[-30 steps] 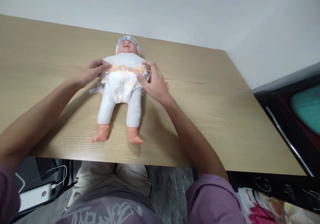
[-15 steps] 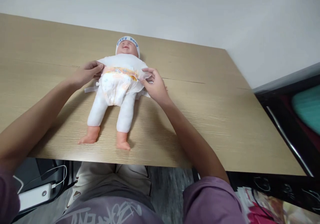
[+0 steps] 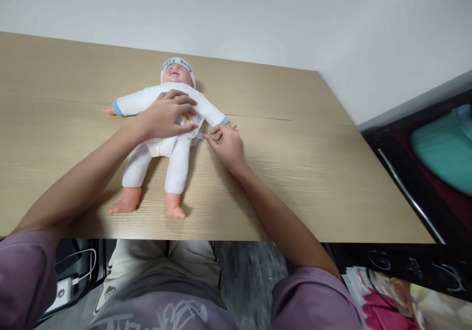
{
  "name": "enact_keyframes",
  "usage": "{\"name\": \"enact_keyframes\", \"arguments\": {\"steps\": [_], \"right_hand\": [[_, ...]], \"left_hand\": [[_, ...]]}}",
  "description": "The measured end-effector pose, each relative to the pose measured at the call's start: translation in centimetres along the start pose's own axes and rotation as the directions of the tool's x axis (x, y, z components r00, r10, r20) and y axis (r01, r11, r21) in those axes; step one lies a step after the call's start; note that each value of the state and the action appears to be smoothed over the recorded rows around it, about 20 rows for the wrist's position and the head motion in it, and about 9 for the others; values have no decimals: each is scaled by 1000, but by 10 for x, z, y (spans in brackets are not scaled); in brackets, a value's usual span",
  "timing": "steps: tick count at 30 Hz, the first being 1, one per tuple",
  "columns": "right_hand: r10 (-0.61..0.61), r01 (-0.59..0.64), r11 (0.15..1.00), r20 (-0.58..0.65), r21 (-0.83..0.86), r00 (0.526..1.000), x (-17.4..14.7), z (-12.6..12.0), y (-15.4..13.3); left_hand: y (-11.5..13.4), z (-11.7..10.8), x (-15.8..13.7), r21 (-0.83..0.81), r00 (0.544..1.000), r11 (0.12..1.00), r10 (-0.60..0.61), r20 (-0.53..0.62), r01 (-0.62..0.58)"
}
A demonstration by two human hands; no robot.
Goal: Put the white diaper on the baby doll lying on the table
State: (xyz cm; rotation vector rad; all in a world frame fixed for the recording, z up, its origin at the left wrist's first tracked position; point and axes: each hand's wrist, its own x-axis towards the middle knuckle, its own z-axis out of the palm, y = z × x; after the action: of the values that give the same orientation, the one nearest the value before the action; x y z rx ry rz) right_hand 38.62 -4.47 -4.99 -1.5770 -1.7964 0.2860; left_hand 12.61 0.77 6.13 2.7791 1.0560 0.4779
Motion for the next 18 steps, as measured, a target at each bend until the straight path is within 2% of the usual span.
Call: {"name": "enact_keyframes", "arguments": {"steps": [4, 6, 10, 14, 18], "right_hand": [[175, -180, 982, 84, 54, 981, 2, -2, -3], [212, -218, 975, 100, 43, 972, 1, -5, -5], [181, -193, 977, 127, 88, 975, -2, -7, -7], [97, -119, 975, 121, 189, 988, -4, -2, -5], [76, -117, 939, 137, 322, 988, -2, 4, 2]], "left_hand": [[-1, 4, -2, 53, 999, 998, -24, 21, 23], [-1, 3, -4, 60, 999, 998, -31, 25, 30], [1, 3, -5, 65, 999, 997, -35, 24, 34], [1, 4, -4, 56, 999, 998, -32, 17, 31], [0, 4, -3, 40, 999, 998, -49, 6, 48]]}}
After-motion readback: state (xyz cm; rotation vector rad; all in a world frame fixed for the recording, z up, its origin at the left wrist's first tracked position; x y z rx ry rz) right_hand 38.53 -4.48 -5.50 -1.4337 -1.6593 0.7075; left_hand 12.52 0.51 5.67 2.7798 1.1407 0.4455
